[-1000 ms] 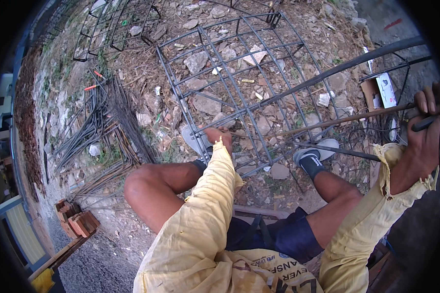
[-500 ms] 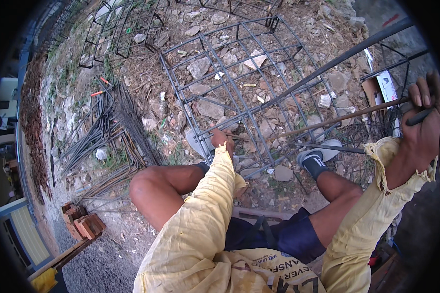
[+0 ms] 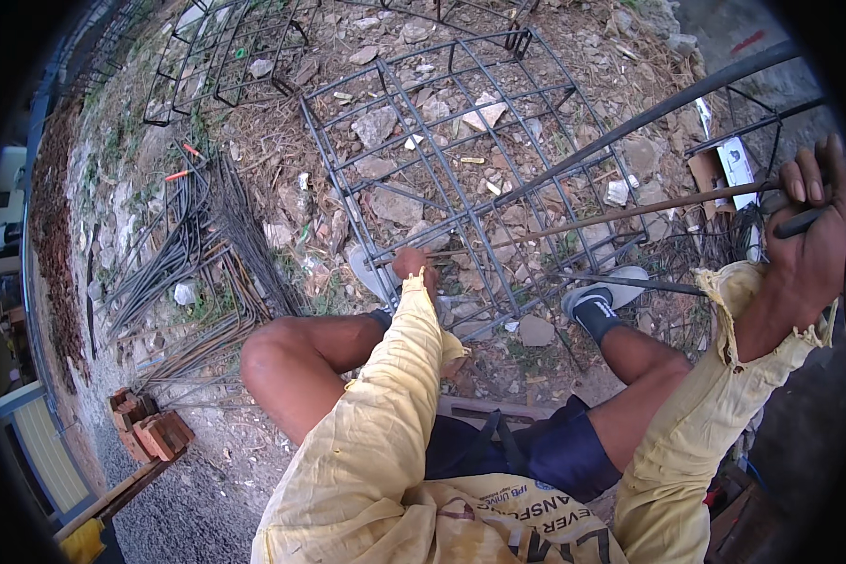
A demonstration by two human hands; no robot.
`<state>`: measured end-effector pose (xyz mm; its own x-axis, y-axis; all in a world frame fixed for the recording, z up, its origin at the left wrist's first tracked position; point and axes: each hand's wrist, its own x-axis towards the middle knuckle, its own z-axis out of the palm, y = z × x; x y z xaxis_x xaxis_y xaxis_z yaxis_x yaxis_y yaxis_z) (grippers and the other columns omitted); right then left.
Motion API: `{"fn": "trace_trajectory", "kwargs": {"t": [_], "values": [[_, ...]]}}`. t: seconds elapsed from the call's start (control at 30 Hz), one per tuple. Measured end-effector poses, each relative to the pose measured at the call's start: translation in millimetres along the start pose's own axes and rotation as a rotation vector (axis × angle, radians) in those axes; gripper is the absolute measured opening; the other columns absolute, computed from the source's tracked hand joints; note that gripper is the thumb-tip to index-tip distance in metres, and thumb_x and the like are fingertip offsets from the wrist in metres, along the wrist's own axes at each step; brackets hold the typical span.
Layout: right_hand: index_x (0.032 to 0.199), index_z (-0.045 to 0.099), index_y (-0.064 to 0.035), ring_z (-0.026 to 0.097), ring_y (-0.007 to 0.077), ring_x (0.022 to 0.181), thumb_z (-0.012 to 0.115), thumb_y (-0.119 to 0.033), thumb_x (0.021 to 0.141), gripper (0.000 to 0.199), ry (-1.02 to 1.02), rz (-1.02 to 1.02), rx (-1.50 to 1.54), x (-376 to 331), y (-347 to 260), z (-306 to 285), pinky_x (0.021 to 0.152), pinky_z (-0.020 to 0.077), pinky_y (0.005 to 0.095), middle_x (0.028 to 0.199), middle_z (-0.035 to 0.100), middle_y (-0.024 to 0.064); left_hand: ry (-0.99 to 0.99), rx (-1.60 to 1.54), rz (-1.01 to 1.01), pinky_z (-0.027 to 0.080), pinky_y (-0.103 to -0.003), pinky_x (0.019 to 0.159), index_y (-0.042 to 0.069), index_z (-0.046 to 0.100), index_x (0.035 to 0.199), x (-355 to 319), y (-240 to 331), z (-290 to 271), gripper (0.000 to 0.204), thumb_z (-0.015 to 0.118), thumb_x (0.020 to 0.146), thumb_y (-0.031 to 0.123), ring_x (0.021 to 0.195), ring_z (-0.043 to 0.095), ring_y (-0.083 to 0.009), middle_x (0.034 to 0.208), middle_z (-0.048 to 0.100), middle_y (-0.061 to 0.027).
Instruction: The person sits on the ground and uses a metal rod to twist wire ties around the intersections of a rebar grid, securing the structure. The person repeatedly reaches for ties, wraps them, and twists them to fasten the rebar pieces together.
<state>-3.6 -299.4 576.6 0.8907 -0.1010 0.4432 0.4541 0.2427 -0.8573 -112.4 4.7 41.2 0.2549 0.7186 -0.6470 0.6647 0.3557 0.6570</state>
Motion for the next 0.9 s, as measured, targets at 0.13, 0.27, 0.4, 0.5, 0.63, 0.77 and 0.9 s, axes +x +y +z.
{"fn": "trace_trajectory", "kwargs": {"t": [0.13, 0.27, 0.4, 0.5, 0.63, 0.77, 0.9], "values": [[0.111, 0.046, 0.0144, 0.037, 0.0098, 0.064, 0.043, 0.003, 0.096, 0.019, 0.130, -0.006, -0.162, -11.4, -6.0, 21.6, 0.055, 0.0355, 0.0230, 0.079, 0.034, 0.0044, -0.028, 0.983, 0.673, 0.048, -0.041, 0.051, 0.005, 0.068, 0.069, 22.3, -13.6, -4.2, 0.028, 0.064, 0.080, 0.030, 0.064, 0.066, -0.0307, 0.075, 0.069, -0.0133], [0.103, 0.049, 0.0057, 0.037, 0.0083, 0.059, 0.048, 0.001, 0.096, 0.008, 0.108, 0.043, -0.147, -11.9, -6.4, 5.9, 0.052, 0.0352, 0.0219, 0.072, 0.035, 0.0018, -0.115, 1.126, 0.663, 0.051, -0.043, 0.064, 0.004, 0.070, 0.077, 23.0, -7.8, -3.9, 0.035, 0.068, 0.079, 0.039, 0.077, 0.068, -0.0341, 0.082, 0.070, -0.0159], [0.093, 0.047, -0.0029, 0.037, 0.0066, 0.056, 0.052, -0.001, 0.096, 0.006, 0.234, 0.073, -0.224, -9.3, 0.2, -3.5, 0.050, 0.0344, 0.0215, 0.065, 0.034, -0.0016, -0.230, 0.897, 0.527, 0.053, -0.044, 0.071, 0.004, 0.070, 0.082, -7.3, 0.7, 1.2, 0.037, 0.074, 0.075, 0.040, 0.081, 0.067, -0.0365, 0.085, 0.070, -0.0173], [0.091, 0.046, -0.0047, 0.038, 0.0063, 0.055, 0.053, -0.002, 0.095, 0.009, 0.190, 0.017, -0.182, -10.7, -3.7, 12.4, 0.049, 0.0342, 0.0218, 0.065, 0.035, -0.0018, -0.279, 1.221, 0.752, 0.053, -0.045, 0.075, 0.003, 0.070, 0.084, 32.2, -10.1, -1.1, 0.034, 0.074, 0.072, 0.034, 0.085, 0.067, -0.0380, 0.088, 0.069, -0.0202], [0.090, 0.045, -0.0048, 0.038, 0.0065, 0.056, 0.055, -0.002, 0.094, 0.011, 0.133, 0.067, -0.235, -16.7, -13.1, 15.4, 0.049, 0.0339, 0.0220, 0.066, 0.037, -0.0012, -0.260, 0.959, 0.437, 0.053, -0.046, 0.079, 0.003, 0.071, 0.090, 43.4, -7.1, 4.0, 0.028, 0.066, 0.076, 0.027, 0.091, 0.066, -0.0400, 0.094, 0.068, -0.0230], [0.089, 0.045, -0.0045, 0.040, 0.0076, 0.056, 0.057, -0.002, 0.093, 0.012, 0.240, 0.044, -0.313, -24.3, -9.3, 25.5, 0.048, 0.0345, 0.0223, 0.066, 0.039, -0.0004, -0.272, 1.019, 0.455, 0.053, -0.047, 0.081, 0.003, 0.071, 0.095, 18.7, 10.3, 8.6, 0.025, 0.058, 0.080, 0.018, 0.096, 0.065, -0.0410, 0.100, 0.067, -0.0246], [0.089, 0.044, -0.0045, 0.043, 0.0095, 0.056, 0.059, -0.002, 0.091, 0.015, 0.286, -0.017, -0.351, -22.6, -7.7, 26.5, 0.048, 0.0372, 0.0237, 0.061, 0.041, 0.0010, -0.327, 1.106, 0.504, 0.053, -0.046, 0.080, 0.003, 0.071, 0.094, 14.4, 16.0, 5.2, 0.025, 0.060, 0.079, 0.019, 0.095, 0.066, -0.0396, 0.100, 0.067, -0.0253]]}}
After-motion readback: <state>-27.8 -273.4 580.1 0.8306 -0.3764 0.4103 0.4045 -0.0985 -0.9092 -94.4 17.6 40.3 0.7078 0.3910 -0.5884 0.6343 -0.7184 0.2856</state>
